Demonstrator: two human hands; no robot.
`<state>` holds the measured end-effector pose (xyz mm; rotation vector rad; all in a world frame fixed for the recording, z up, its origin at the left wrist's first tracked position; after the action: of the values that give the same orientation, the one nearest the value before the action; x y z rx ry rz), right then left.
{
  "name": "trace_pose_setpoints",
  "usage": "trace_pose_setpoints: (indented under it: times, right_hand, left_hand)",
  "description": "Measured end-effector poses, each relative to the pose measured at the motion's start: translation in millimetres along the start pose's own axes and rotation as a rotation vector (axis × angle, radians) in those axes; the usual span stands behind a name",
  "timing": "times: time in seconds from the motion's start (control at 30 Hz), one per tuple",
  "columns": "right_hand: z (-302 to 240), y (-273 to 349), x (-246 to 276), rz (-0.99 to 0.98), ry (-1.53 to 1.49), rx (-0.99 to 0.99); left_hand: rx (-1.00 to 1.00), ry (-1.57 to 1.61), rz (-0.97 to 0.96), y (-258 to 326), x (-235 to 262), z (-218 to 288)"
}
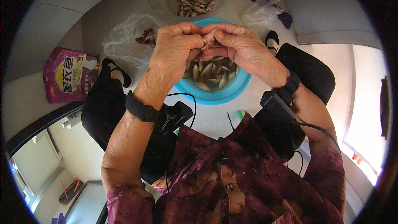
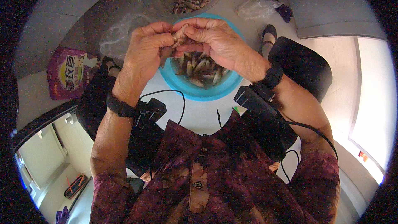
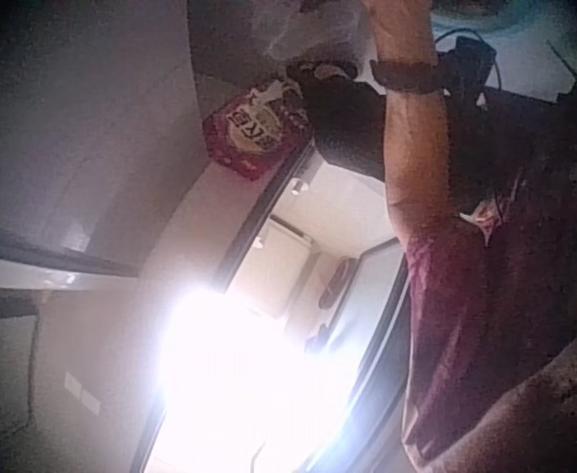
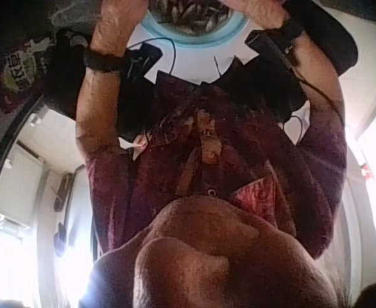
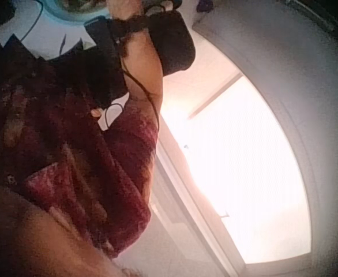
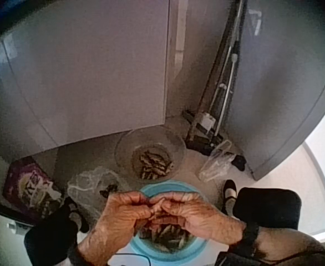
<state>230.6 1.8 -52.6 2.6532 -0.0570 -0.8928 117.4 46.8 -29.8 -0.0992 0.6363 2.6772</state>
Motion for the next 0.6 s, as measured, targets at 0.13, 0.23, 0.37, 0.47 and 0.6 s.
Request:
trace_pose_setpoints:
  times: [0.13,0.23,0.37,0.47,0.6]
  right_hand:
    - [0.0,1.0,-0.9,-0.006,-0.022,-0.011]
    - [-0.5,0.5,-0.7,0.007,-0.006,-0.016]
    - [-4.6,0.2,-4.4,-0.031,-0.009,0.012]
    - [-6.8,-0.6,-3.8,-0.004,-0.008,0.032]
    - [-5.1,-1.8,1.2,0.060,0.042,0.044]
  left_hand:
    - [0.000,0.011,-0.002,0.1,0.9,-0.3]
    - [0.033,0.061,-0.034,-1.1,1.7,1.0]
    - [0.013,0.005,-0.031,-1.9,2.3,3.6]
    - [0.018,0.035,-0.035,-0.9,2.1,5.2]
    - [0.005,0.085,-0.032,-2.8,-1.1,6.0]
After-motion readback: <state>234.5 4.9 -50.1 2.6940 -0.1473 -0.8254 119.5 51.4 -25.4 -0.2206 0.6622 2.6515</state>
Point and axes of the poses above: each hand's wrist, its own y-axis away from the middle knuckle, its own x-axis out of the back of the hand, z = x × y, the point moved 7 cm from there along -y, towards the middle knuckle, and after that the axes turned 12 degrees about z, right-handed, at the moved point
